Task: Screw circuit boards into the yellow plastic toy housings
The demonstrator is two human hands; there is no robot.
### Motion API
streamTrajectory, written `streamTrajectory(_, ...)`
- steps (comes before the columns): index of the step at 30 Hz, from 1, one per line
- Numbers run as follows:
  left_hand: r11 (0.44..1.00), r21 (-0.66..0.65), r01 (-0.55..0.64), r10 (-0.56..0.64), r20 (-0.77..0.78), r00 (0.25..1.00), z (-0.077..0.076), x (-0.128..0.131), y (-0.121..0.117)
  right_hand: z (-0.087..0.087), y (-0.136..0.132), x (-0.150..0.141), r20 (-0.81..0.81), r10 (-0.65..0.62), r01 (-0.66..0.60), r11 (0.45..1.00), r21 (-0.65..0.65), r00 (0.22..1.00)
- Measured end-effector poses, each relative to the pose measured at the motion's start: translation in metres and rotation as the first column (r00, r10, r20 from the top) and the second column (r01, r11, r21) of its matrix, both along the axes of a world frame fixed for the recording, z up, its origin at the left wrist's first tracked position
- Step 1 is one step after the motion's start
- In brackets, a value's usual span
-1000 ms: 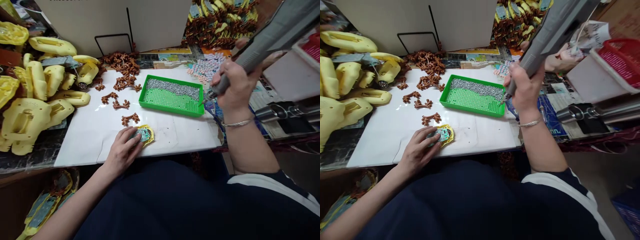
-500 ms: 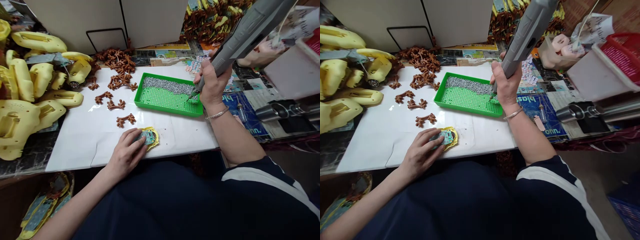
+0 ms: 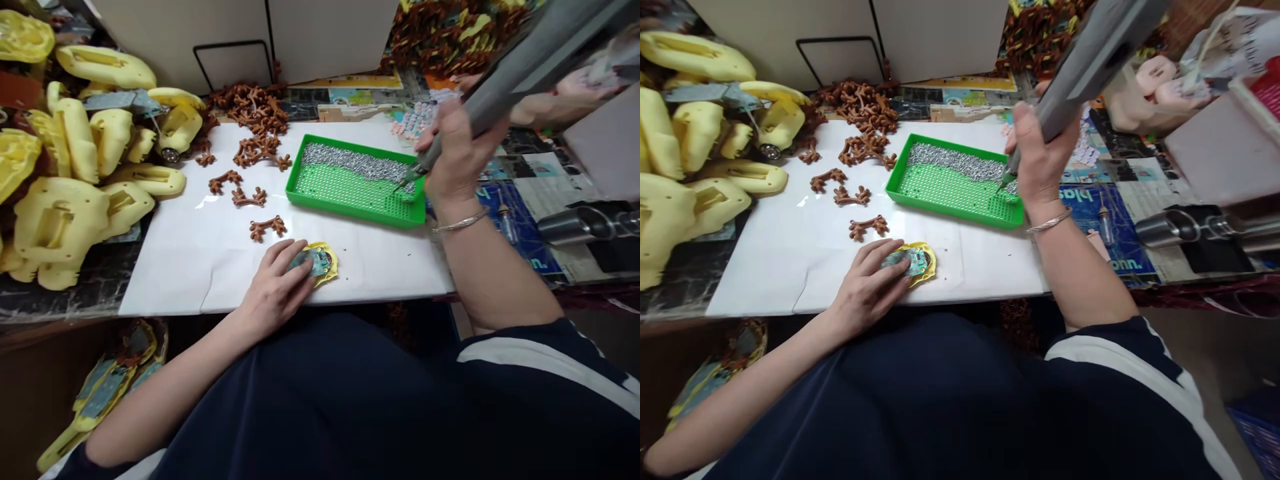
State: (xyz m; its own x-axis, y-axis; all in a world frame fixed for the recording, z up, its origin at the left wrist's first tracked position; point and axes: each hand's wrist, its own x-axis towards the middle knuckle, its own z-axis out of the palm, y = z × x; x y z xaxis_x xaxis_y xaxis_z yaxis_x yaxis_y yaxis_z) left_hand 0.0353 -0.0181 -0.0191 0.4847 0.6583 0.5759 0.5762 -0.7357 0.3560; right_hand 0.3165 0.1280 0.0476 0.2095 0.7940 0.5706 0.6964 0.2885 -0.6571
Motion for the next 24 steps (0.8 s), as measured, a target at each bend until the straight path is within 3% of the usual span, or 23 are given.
streamTrajectory(2, 1.0, 0.005, -0.018, 0.018, -0.027, 0.999, 0.0, 0.0, -0.001, 0.012, -0.006, -0.011, -0.157, 0.08, -0.05, 0.982, 0.181, 0.984)
streamTrajectory(3, 1.0, 0.013, -0.027, 0.027, -0.05, 0.998, 0.0, 0.0, -0.001, 0.017, -0.01, -0.018, -0.259, 0.135, -0.049, 0.948, 0.314, 0.956)
streamTrajectory(5, 0.999, 0.035, -0.039, 0.042, -0.102, 0.994, 0.001, -0.001, 0.0, 0.028, -0.024, -0.034, -0.381, 0.296, -0.127, 0.903, 0.41, 0.876)
streamTrajectory(8, 0.997, 0.067, -0.023, 0.032, -0.144, 0.989, 0.004, -0.001, 0.001, 0.036, -0.052, -0.06, -0.322, 0.381, -0.251, 0.891, 0.379, 0.867)
streamTrajectory(11, 0.996, 0.086, 0.009, 0.005, -0.159, 0.987, 0.008, -0.001, 0.003, 0.033, -0.076, -0.086, -0.328, 0.439, -0.373, 0.894, 0.246, 0.836)
streamTrajectory(13, 0.996, 0.089, 0.027, -0.011, -0.171, 0.985, 0.01, -0.001, 0.004, 0.026, -0.083, -0.101, -0.392, 0.529, -0.461, 0.848, 0.26, 0.753)
streamTrajectory(16, 0.996, 0.08, 0.036, -0.022, -0.176, 0.984, 0.01, -0.002, 0.005, 0.013, -0.081, -0.116, -0.464, 0.693, -0.549, 0.72, 0.424, 0.551)
streamTrajectory(18, 0.997, 0.075, 0.034, -0.021, -0.167, 0.986, 0.009, -0.002, 0.006, 0.005, -0.078, -0.122, -0.5, 0.743, -0.574, 0.665, 0.478, 0.445)
streamTrajectory(24, 0.998, 0.061, 0.032, -0.023, -0.143, 0.99, 0.006, -0.002, 0.006, -0.006, -0.074, -0.126, -0.552, 0.764, -0.591, 0.626, 0.509, 0.333)
